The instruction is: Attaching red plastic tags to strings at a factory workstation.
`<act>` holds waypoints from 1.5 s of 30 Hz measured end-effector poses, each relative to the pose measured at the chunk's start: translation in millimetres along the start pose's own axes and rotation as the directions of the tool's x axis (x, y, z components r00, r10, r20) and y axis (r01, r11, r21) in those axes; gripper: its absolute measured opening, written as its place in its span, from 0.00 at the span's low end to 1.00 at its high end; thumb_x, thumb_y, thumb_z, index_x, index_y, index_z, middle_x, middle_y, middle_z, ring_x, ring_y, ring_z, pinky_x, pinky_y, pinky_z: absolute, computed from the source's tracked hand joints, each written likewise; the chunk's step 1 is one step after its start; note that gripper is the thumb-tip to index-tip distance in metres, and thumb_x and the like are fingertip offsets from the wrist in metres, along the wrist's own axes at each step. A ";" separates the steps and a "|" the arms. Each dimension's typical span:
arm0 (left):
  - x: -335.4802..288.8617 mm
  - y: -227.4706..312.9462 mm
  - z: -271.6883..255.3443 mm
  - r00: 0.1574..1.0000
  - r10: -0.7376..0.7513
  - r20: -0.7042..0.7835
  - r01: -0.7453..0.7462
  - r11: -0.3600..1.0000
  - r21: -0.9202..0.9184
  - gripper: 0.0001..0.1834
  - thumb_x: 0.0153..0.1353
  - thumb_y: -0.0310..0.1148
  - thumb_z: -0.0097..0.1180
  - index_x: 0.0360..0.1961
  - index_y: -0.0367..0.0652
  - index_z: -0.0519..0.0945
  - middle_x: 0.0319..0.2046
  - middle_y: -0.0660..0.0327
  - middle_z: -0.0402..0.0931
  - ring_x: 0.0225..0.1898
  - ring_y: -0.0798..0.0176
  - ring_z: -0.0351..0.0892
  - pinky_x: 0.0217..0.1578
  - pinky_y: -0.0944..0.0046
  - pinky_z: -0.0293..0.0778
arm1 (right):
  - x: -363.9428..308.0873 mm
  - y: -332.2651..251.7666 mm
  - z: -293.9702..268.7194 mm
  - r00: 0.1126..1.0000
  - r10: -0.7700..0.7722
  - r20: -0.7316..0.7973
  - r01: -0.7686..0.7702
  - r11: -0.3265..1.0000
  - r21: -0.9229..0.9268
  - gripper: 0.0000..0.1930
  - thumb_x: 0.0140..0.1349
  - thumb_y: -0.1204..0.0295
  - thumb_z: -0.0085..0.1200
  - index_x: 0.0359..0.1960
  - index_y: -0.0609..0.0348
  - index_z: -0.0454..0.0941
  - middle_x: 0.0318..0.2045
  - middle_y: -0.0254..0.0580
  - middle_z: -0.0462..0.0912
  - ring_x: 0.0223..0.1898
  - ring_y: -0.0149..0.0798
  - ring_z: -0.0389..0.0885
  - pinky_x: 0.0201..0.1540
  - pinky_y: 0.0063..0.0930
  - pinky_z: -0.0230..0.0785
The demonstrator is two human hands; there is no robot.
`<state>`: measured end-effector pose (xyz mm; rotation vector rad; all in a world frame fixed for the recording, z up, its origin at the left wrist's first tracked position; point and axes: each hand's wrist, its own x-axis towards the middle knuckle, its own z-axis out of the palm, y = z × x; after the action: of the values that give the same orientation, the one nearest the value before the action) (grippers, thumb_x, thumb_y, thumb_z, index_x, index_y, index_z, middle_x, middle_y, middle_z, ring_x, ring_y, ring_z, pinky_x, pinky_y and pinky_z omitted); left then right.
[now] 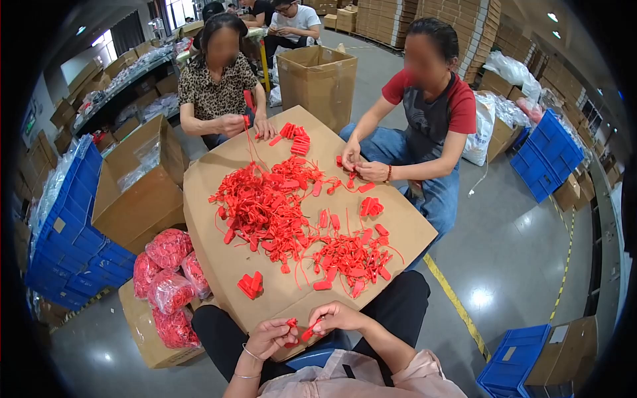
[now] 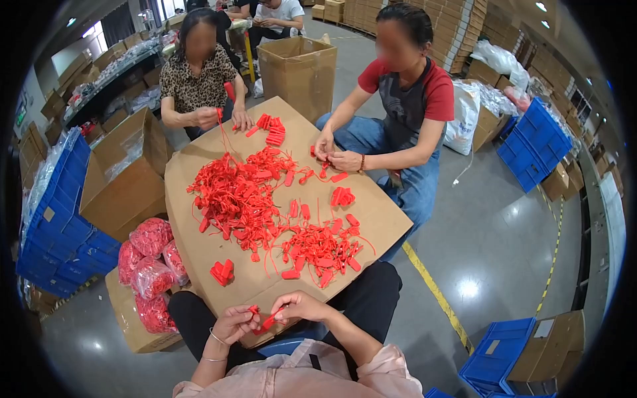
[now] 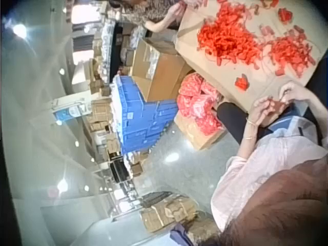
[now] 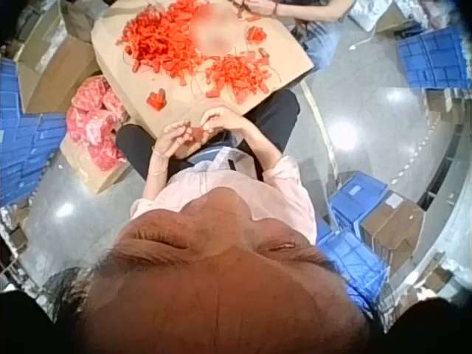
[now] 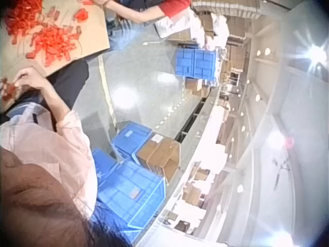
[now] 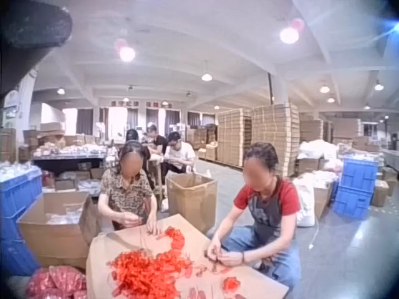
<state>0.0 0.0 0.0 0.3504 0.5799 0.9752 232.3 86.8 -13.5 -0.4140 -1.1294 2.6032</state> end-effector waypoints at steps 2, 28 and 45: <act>0.7 -1.5 2.6 0.998 0.007 -0.060 -0.001 0.996 0.089 0.15 0.60 0.26 0.46 0.48 0.30 0.70 0.36 0.50 0.77 0.32 0.61 0.79 0.38 0.64 0.75 | 1.2 -9.1 10.9 0.992 -0.109 -0.070 0.065 0.887 -0.456 0.05 0.59 0.73 0.49 0.33 0.60 0.74 0.32 0.35 0.74 0.32 0.34 0.73 0.37 0.23 0.67; 32.1 -20.5 33.1 0.832 0.545 -0.104 -0.066 0.282 0.957 0.08 0.56 0.28 0.52 0.37 0.38 0.76 0.24 0.60 0.78 0.25 0.71 0.79 0.26 0.72 0.72 | 16.6 40.1 22.9 0.782 -0.334 -0.526 0.294 0.942 -0.160 0.15 0.62 0.72 0.47 0.47 0.68 0.69 0.34 0.44 0.79 0.34 0.33 0.79 0.39 0.24 0.70; 22.1 -7.7 38.8 0.881 0.440 -0.173 -0.059 0.465 0.883 0.13 0.52 0.29 0.59 0.38 0.35 0.76 0.29 0.62 0.77 0.30 0.74 0.73 0.32 0.73 0.71 | 19.5 39.2 27.5 0.785 -0.363 -0.501 0.321 0.931 -0.171 0.11 0.58 0.77 0.51 0.43 0.65 0.73 0.33 0.38 0.79 0.33 0.27 0.77 0.39 0.20 0.71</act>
<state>38.1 13.9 20.2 1.2166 1.4343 0.9808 199.1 49.8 -27.4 -0.7991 -0.9930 1.9553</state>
